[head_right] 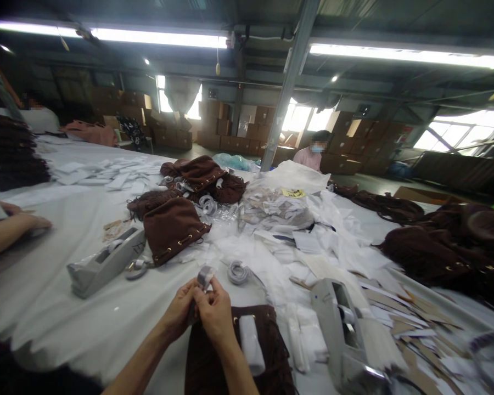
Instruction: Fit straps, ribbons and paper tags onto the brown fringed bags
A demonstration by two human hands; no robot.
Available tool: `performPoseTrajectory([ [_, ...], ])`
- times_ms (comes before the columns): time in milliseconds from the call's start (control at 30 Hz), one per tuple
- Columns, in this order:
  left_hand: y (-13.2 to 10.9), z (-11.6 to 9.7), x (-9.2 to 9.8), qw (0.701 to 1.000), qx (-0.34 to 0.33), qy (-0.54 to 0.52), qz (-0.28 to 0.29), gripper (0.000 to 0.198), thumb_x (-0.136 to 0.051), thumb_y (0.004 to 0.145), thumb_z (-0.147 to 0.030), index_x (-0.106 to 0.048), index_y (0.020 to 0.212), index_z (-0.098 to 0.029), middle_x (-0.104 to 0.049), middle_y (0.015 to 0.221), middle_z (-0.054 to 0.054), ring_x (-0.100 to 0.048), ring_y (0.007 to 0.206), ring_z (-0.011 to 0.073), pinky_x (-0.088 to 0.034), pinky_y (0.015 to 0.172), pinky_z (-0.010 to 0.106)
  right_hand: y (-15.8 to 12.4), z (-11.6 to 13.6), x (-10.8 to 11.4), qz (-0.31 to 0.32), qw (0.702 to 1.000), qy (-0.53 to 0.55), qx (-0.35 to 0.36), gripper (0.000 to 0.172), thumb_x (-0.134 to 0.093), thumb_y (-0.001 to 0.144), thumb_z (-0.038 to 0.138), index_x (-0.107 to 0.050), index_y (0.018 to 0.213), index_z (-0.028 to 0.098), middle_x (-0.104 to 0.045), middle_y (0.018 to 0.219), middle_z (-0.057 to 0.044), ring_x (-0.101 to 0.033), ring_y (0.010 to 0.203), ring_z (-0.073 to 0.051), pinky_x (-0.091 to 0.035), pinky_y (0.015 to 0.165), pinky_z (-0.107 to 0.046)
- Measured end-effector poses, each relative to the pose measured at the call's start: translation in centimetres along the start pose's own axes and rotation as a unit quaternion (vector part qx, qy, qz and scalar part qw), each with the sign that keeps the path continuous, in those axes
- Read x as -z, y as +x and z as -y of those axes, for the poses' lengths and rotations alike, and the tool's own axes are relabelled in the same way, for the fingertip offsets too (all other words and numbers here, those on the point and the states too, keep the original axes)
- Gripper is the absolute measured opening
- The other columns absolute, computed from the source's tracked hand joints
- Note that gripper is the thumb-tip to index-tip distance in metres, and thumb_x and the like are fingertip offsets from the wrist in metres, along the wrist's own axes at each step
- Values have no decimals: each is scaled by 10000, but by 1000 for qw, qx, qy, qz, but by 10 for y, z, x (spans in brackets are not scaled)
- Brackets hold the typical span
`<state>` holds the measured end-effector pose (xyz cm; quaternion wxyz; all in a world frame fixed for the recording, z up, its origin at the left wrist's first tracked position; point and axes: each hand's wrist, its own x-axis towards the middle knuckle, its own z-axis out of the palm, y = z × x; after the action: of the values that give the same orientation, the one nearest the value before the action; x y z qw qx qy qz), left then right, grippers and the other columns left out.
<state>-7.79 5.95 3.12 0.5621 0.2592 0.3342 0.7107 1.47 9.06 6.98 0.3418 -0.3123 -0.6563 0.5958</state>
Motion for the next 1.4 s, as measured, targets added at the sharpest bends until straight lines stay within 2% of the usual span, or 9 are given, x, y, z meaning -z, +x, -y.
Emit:
performPoseTrajectory([
  [167,1,-8,8,997,73,-1,26,477,-663,765,-526,-487,1096,-231,-395,431,-114,-332,328,58,-255,357,150,3,-5,7,66,994,48,-68,608,-615,771,570,-481,1175,136,-585,496,54,-396,313,-61,-293,342,-157],
  [367,8,-9,11,983,141,8,116,442,-643,801,-481,-494,1105,-197,-325,386,-127,-209,291,39,-157,316,146,2,-22,7,68,989,54,-123,559,-581,731,681,-557,805,128,-440,332,85,-309,229,-45,-230,295,-151],
  [633,11,14,13,997,64,28,-12,622,-676,705,-602,-546,1103,-142,-458,456,-71,-331,322,55,-232,339,169,16,-29,0,-44,986,-137,-81,472,-520,784,624,-541,614,184,-547,432,-7,-507,364,-128,-388,400,-223],
  [833,18,5,21,997,63,-33,-36,480,-718,668,-580,-484,631,-162,-438,484,-43,-371,398,63,-296,393,202,-10,-9,-23,-103,971,-218,-1,405,-536,831,390,-571,1153,148,-664,642,-35,-616,567,-187,-436,524,-250],
  [1000,26,0,33,995,93,-6,-44,487,-715,681,-572,-429,643,-180,-403,461,-72,-368,401,57,-302,419,185,-70,1,-33,49,966,-242,72,571,-524,855,324,-421,1393,165,-704,718,-45,-628,529,-175,-464,528,-247],
  [1067,28,-8,35,995,92,14,-33,463,-726,679,-553,-458,688,-176,-415,468,-76,-387,405,63,-311,429,186,-93,4,-18,78,957,-255,115,417,-522,860,314,-587,1257,204,-724,769,-61,-663,579,-187,-502,572,-249],
  [1167,31,-20,38,994,96,54,-20,428,-691,720,-549,-511,715,-160,-464,486,-52,-446,439,81,-338,452,192,-119,7,25,-47,954,-262,134,264,-535,861,335,-724,1020,240,-736,878,-79,-700,720,-222,-547,688,-275],
  [1267,36,-26,45,988,112,105,-34,395,-674,748,-524,-561,758,-146,-551,562,-12,-472,469,84,-329,449,181,-138,8,76,-199,940,-273,52,306,-572,831,439,-731,996,237,-733,900,-84,-698,779,-247,-564,738,-310],
  [1400,36,-24,56,975,143,155,-70,423,-649,766,-526,-597,935,-141,-615,700,19,-514,525,94,-358,473,179,-160,-4,126,-255,906,-334,-38,394,-554,798,532,-733,959,220,-731,924,-87,-693,834,-252,-568,751,-311],
])
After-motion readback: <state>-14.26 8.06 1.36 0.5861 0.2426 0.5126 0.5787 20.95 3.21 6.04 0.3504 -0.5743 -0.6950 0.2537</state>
